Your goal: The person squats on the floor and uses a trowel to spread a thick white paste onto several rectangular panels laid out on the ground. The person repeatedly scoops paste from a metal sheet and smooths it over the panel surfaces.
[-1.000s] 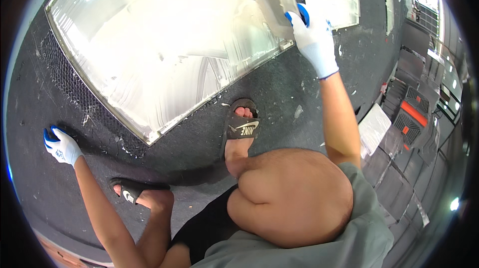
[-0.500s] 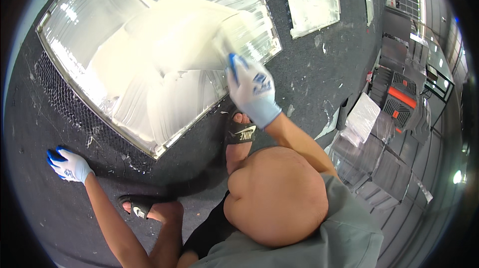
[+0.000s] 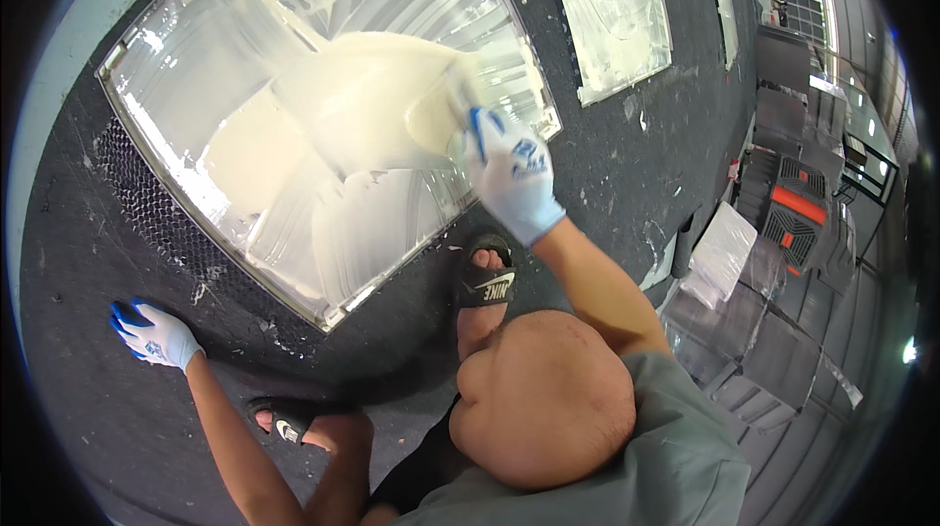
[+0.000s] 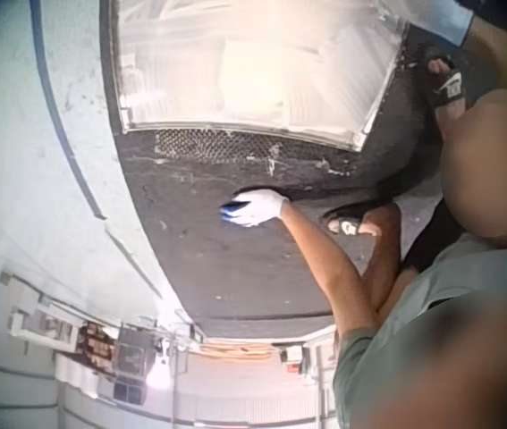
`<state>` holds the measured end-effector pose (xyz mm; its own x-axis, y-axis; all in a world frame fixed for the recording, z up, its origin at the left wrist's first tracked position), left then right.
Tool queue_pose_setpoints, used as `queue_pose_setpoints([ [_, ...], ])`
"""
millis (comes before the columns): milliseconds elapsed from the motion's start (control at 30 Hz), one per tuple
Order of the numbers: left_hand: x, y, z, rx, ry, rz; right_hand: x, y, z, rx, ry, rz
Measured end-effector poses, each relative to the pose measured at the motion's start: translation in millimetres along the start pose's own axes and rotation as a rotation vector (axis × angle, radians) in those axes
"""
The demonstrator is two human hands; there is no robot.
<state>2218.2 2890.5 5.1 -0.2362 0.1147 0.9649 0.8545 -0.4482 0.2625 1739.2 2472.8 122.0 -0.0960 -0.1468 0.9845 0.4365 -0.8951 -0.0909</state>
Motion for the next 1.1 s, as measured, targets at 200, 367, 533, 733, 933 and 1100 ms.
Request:
queue_pose_setpoints([
  [200,3,-1,-4,-0.011,0.002,-0.001,50,1,2,0.086,0.251,-0.212],
  [367,4,-3,-6,-0.031,-0.013,-0.016,46,25,-87,-0.347,-0.002,-0.089],
  [533,9,-4,-11,-0.045,0.004,-0.049,14,49,-71,-0.320,-0.221,-0.075],
  [733,20,-2,-23,-0.022,0.033,-0.042,-23,30,52,-0.074,0.001,0.063],
  [933,19,-2,-25,0.024,0.081,0.030,-8,43,59,-0.144,0.288,0.319],
  [1100,14,-3,-19,0.066,0.067,0.056,-10,74,2,-0.239,0.338,0.629],
])
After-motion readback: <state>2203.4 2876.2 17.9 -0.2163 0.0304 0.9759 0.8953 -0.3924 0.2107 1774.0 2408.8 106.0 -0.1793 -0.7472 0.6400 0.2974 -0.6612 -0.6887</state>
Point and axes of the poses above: each hand's wrist, its own y-axis towards the middle knuckle, its own x-axis out of the back of the hand, z = x × y, the point moved 10 cm from there along y, towards the middle knuckle, and after that the axes turned 9 degrees about -x, right-handed, at the moved point
